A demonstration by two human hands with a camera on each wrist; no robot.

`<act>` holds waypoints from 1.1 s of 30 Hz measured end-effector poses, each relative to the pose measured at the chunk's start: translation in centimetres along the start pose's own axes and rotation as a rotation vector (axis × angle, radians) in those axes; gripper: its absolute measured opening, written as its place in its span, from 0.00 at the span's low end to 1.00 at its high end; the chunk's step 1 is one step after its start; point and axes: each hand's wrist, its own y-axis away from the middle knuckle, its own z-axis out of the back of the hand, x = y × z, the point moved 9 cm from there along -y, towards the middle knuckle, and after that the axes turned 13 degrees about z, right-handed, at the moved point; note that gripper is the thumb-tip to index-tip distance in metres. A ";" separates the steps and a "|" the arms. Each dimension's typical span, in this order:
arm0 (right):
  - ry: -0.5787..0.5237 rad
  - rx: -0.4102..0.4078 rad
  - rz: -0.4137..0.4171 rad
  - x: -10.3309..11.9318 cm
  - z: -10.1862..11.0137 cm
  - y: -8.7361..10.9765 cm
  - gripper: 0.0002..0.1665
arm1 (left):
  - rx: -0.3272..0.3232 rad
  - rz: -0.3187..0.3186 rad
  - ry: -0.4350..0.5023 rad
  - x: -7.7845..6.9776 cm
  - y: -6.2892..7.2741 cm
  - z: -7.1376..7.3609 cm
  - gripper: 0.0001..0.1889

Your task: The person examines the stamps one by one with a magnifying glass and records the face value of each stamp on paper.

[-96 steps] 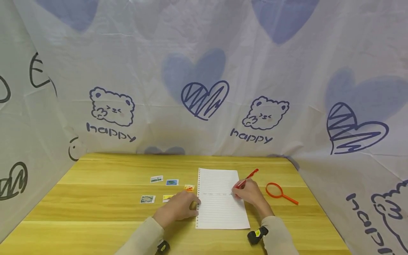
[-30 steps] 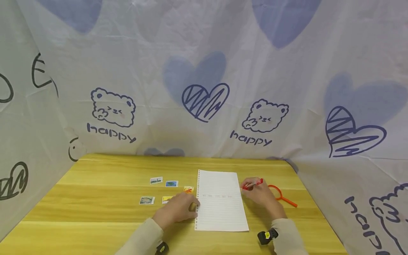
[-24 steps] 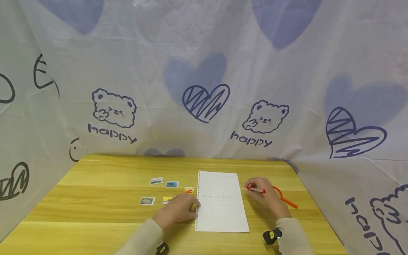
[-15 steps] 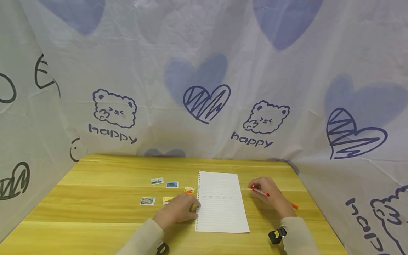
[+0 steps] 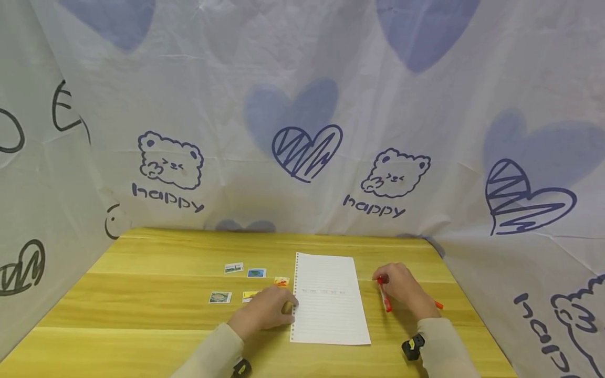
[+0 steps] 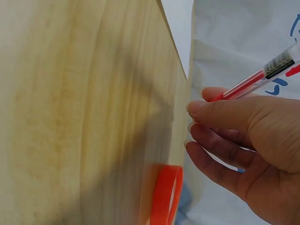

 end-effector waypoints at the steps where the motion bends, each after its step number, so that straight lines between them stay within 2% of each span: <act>1: 0.010 0.004 0.004 0.0 -0.1 0.0 0.15 | 0.000 0.001 0.000 0.0 0.1 0.0 0.15; 9: 0.054 0.066 0.039 -0.2 -0.9 -0.2 0.17 | -0.007 -0.002 0.004 0.0 0.2 0.1 0.15; 18: 0.103 0.065 0.116 -0.2 -1.1 -0.6 0.15 | -0.005 -0.005 0.020 0.0 0.2 0.2 0.15; 26: 0.104 0.086 0.124 -0.3 -1.6 -0.6 0.16 | -0.007 -0.005 0.014 -0.1 0.4 0.1 0.15; 33: 0.125 0.082 0.168 0.1 -1.3 -0.7 0.16 | -0.004 -0.004 0.007 -0.1 0.3 0.1 0.15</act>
